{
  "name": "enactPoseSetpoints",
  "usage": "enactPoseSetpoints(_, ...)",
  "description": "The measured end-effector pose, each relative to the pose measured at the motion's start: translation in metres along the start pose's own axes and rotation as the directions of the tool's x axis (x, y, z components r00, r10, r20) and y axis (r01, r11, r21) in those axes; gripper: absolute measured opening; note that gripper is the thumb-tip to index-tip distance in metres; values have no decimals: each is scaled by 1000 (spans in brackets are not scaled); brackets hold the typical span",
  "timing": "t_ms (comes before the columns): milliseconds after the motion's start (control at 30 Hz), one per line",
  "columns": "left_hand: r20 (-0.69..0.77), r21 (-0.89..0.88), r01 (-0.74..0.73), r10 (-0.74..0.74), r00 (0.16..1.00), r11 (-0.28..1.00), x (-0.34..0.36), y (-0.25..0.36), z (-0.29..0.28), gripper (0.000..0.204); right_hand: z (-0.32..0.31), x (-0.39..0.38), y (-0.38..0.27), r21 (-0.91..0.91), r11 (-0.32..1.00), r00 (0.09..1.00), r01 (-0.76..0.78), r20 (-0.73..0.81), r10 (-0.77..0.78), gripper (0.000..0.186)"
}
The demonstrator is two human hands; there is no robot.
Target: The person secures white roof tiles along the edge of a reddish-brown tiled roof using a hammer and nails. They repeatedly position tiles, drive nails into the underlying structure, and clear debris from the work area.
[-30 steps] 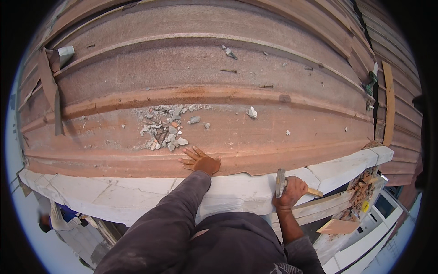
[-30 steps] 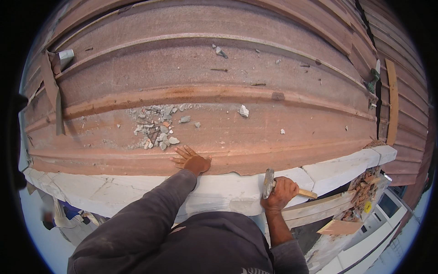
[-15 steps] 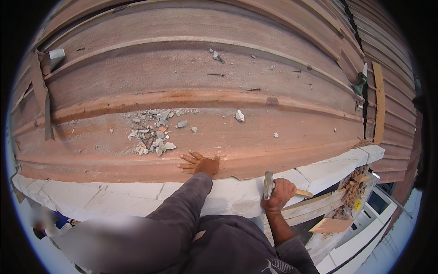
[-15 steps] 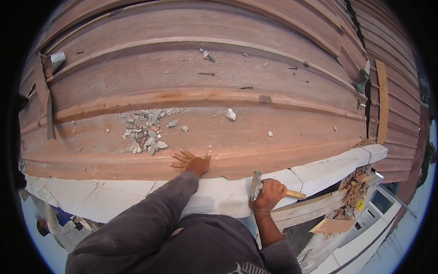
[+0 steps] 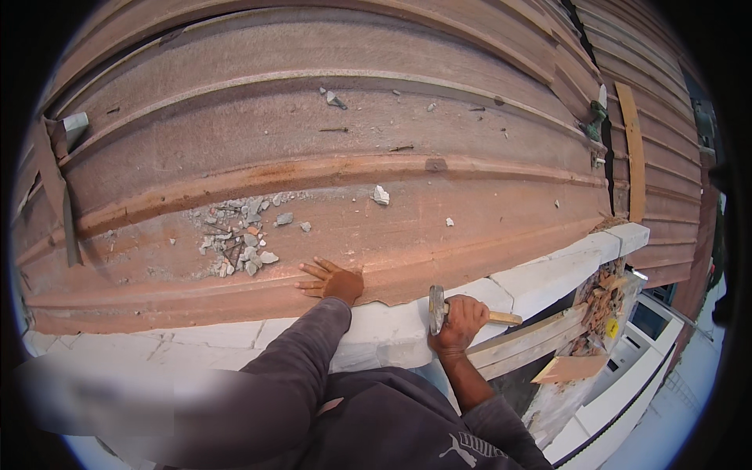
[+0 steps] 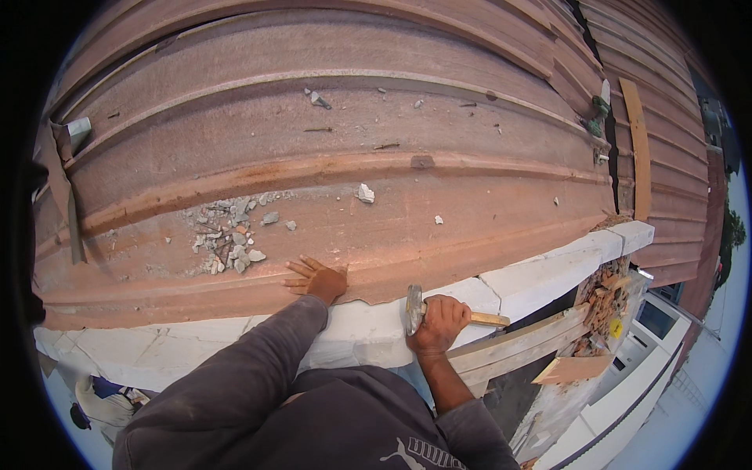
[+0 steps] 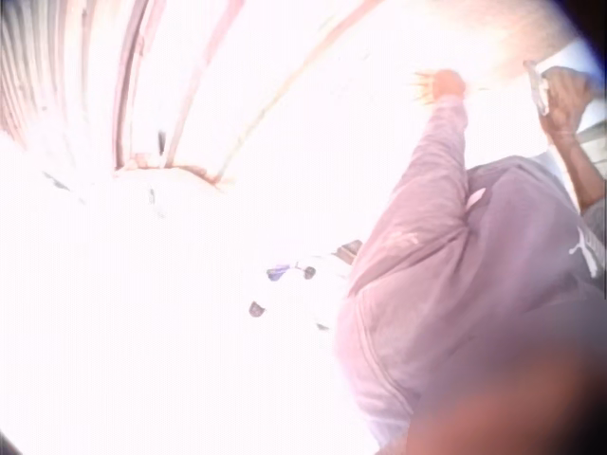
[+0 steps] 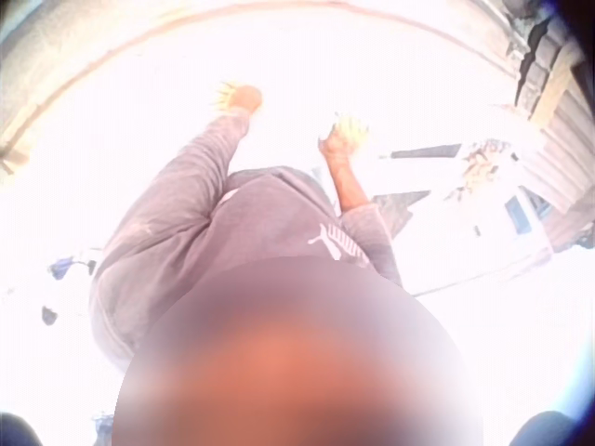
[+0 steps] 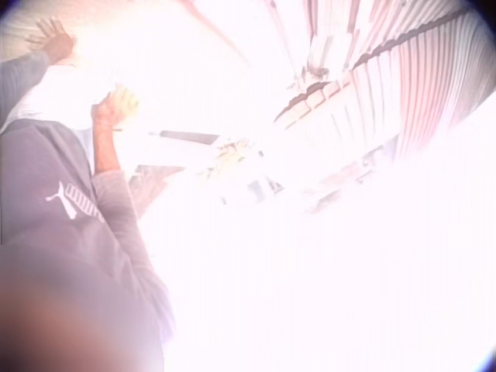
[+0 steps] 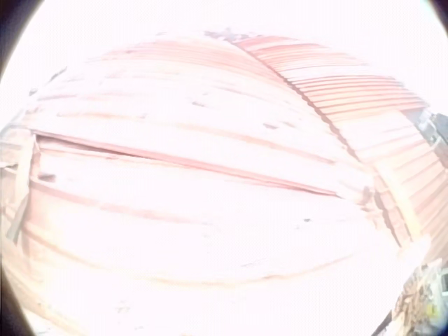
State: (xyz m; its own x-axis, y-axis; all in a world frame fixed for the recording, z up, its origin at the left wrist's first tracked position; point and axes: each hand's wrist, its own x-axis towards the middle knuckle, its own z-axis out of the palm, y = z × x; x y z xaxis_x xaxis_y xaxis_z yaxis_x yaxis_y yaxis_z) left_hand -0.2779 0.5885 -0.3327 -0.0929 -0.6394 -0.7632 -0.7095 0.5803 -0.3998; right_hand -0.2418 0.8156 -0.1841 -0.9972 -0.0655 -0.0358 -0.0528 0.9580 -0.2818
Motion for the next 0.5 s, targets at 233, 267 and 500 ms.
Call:
enactPoseSetpoints(233,73,0,-15,15,997,1000,-5,4,-15,130,0,2,0,-43,999,1000,10,12,-10,18)
enactPoseSetpoints(267,76,15,0,-1,997,1000,-5,6,-14,130,-3,5,-1,-43,999,999,16,33,-14,18)
enactPoseSetpoints(500,66,-34,-61,63,996,998,-4,0,-9,133,3,81,-8,-126,991,761,-39,639,111,14)
